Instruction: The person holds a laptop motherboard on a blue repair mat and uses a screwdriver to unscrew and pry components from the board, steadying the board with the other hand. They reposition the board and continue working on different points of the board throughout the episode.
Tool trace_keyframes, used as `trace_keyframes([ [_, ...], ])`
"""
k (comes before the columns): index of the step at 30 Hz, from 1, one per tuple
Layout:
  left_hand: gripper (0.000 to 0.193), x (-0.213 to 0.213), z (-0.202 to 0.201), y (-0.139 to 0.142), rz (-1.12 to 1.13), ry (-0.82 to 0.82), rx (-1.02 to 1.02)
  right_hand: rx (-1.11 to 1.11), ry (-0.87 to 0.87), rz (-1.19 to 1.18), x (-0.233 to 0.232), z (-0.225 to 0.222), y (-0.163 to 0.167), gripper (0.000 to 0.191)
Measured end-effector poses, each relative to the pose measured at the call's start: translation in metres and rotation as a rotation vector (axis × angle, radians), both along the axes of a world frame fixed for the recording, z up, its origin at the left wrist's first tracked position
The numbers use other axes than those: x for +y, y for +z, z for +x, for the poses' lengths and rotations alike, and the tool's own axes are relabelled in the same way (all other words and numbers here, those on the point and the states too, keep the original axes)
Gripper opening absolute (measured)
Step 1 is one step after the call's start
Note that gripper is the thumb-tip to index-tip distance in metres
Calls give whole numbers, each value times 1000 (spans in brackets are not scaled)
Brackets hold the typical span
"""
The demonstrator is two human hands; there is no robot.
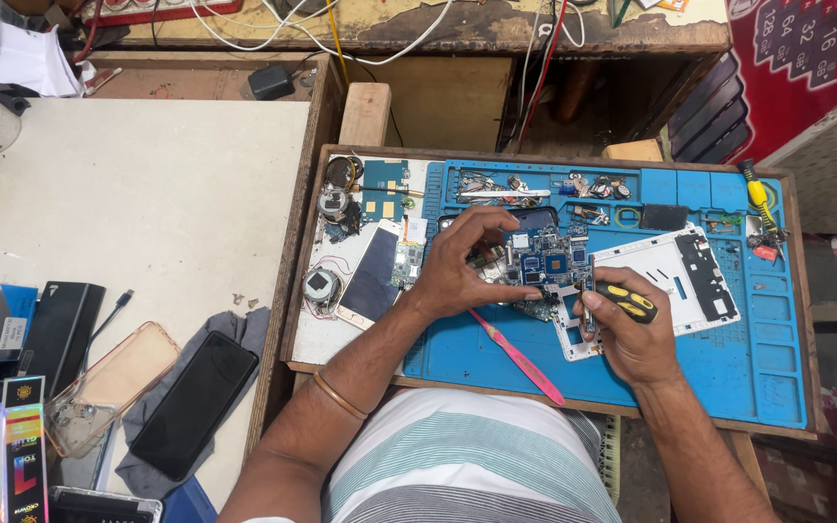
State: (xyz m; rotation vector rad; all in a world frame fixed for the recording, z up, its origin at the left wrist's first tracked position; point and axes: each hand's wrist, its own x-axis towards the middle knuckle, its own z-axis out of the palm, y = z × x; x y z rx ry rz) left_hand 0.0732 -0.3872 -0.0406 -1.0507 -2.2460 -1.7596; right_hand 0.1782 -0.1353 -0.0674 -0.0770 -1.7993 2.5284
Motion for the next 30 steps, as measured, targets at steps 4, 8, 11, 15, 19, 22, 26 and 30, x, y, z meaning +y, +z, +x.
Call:
trace_keyframes([
  [4,77,0,1,1,-7,-1,-17,-5,-7,-21,0,1,0,32],
  [8,76,0,0,2,-6,9,-4,2,4,-16,1,-1,-1,32],
  [11,76,0,0,2,4,7,14,-8,1,-21,1,0,-1,32],
  [15,77,-1,2,2,-4,13,9,-9,-6,-22,0,1,-2,32],
  [19,75,0,3,2,-2,16,0,-7,-5,-22,1,2,-2,32],
  [22,76,0,3,2,-5,19,-8,-8,-10,-19,1,1,-2,32],
  [26,75,1,2,2,-2,25,13,-1,-4,-40,0,1,-1,32],
  [30,75,1,3,1,-3,45,1,11,-8,-49,0,2,0,33],
])
